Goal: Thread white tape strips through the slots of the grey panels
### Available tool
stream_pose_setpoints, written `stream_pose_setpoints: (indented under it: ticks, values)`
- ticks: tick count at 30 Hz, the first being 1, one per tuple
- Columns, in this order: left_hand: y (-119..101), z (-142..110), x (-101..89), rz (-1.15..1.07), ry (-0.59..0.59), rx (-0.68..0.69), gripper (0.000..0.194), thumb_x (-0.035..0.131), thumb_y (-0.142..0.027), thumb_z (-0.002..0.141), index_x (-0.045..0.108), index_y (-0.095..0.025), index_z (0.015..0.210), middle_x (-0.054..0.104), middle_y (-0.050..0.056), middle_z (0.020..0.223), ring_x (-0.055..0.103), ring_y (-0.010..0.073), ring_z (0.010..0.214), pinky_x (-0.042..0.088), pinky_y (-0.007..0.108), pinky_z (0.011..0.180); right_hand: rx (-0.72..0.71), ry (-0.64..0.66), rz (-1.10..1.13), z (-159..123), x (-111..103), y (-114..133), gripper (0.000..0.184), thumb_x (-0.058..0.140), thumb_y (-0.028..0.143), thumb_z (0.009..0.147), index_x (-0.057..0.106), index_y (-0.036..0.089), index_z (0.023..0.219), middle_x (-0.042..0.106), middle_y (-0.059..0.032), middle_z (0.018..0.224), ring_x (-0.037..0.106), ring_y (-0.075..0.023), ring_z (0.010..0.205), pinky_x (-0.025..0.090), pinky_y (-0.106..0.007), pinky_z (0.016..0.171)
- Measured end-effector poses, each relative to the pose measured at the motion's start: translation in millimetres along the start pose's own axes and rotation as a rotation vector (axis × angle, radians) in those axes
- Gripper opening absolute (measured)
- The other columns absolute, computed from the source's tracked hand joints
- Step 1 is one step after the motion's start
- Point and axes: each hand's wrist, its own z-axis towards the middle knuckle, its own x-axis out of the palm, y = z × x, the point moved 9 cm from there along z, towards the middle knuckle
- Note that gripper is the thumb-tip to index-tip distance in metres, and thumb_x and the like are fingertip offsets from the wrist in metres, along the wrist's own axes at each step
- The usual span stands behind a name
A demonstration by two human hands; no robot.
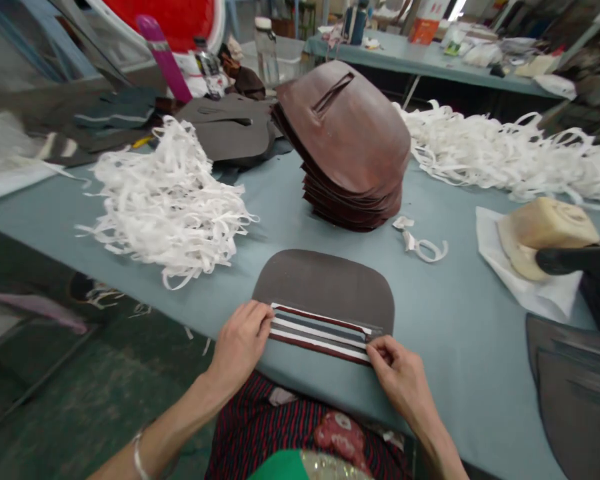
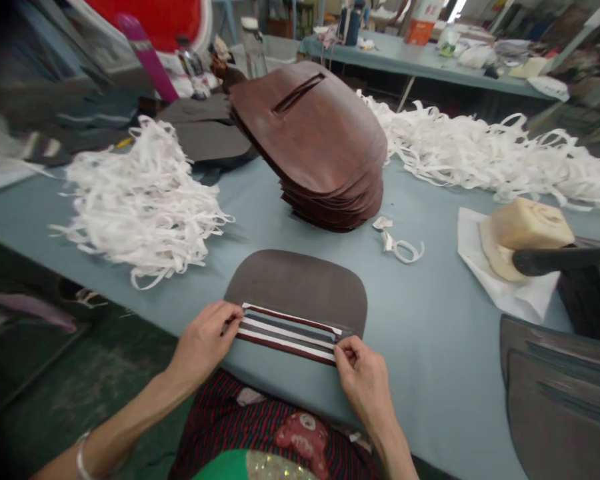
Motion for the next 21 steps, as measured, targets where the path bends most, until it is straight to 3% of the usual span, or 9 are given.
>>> stream_pose_setpoints:
  ticks: [5,10,21]
  values:
    - [-12.9,-19.0,5.7,0.181,-0.021,0.192,0.025,0.043,-0.017,0.090,0.058,-0.018,0.110,0.062,0.008,0.104,0.056,0.0229,0.095,0.044,0.038,0.086,0.034,-0.034,0.002,-1.1,-4.5,1.8,0.020,0.047,0.033,0.083,0.056,0.021,0.070,0.055,0.0029,0.057,0.050,-0.0123,0.055,0.033,-0.021,0.055]
    - [-26.4,-34.0,15.7,0.363,0.056,0.285,0.048,0.052,-0.034,0.088,0.044,-0.027,0.135,0.055,0.012,0.120,0.053,0.0289,0.105,0.045,0.043,0.085,0.051,-0.076,-0.038,-0.7,-8.8,3.5,0.016,0.048,0.026,0.081,0.055,0.021,0.068,0.055,0.0037,0.057,0.050,-0.0113,0.054,0.031,-0.021,0.055]
    - [-30.0,-42.7,23.2,0.474,0.091,0.273,0.049,0.051,-0.029,0.089,0.041,-0.034,0.137,0.047,0.014,0.134,0.050,0.0304,0.115,0.043,0.044,0.089,0.120,-0.123,-0.252,-1.3,-5.9,3.9,0.007,0.053,0.023,0.080,0.054,0.021,0.073,0.053,0.0055,0.055,0.049,-0.0102,0.051,0.027,-0.022,0.053]
